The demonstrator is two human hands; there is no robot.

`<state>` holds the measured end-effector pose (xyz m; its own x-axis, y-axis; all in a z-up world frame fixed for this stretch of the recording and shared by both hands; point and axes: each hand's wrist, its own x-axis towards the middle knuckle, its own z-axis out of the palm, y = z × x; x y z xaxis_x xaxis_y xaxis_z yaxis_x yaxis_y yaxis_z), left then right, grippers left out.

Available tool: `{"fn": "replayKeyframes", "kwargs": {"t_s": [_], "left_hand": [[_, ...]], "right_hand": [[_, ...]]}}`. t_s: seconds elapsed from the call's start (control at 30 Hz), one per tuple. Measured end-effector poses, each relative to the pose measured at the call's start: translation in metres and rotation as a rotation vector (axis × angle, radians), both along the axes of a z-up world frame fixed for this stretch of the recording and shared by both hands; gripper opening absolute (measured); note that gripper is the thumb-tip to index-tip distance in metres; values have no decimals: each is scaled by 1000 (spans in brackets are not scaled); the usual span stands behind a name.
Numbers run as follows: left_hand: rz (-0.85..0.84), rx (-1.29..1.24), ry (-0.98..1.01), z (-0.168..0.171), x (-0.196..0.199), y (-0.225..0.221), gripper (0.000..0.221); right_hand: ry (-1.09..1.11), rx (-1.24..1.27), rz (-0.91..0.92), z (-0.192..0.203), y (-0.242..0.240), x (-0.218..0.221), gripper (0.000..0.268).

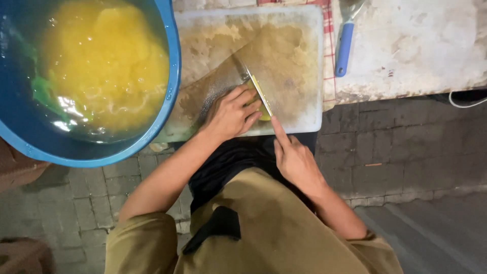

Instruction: Slicing peeled potatoes into small cubes on a wooden cutting board and rinsing them in a blue plastic bowl.

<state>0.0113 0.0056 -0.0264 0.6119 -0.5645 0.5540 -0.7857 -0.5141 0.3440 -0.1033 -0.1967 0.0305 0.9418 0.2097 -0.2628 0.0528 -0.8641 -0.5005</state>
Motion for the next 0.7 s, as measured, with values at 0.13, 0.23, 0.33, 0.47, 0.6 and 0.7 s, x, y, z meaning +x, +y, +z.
{"fn": "replayKeyframes", "kwargs": {"t_s": [0.13,0.23,0.33,0.47,0.6,0.7], "left_hand": [[-31,-99,-3,-2,2,-3,30],[-30,-117,13,-5,-6,1,28],[-39,-122,45,3,-9,5,24],[-5,-121,6,-3,-10,4,20],[-31,-119,-8,-6,-9,3,21],[-16,-105,-11,-2,-11,3,21]], "right_hand": [[25,68,-21,18,1,18,59],[141,48,-58,37,-1,-3,59],[74,23,-63,20,-9,-27,61],[-24,219,-131,5,-13,-26,60],[-112,253,-132,12,-11,-20,57],[-84,215,-107,22,-8,-17,55]]}}
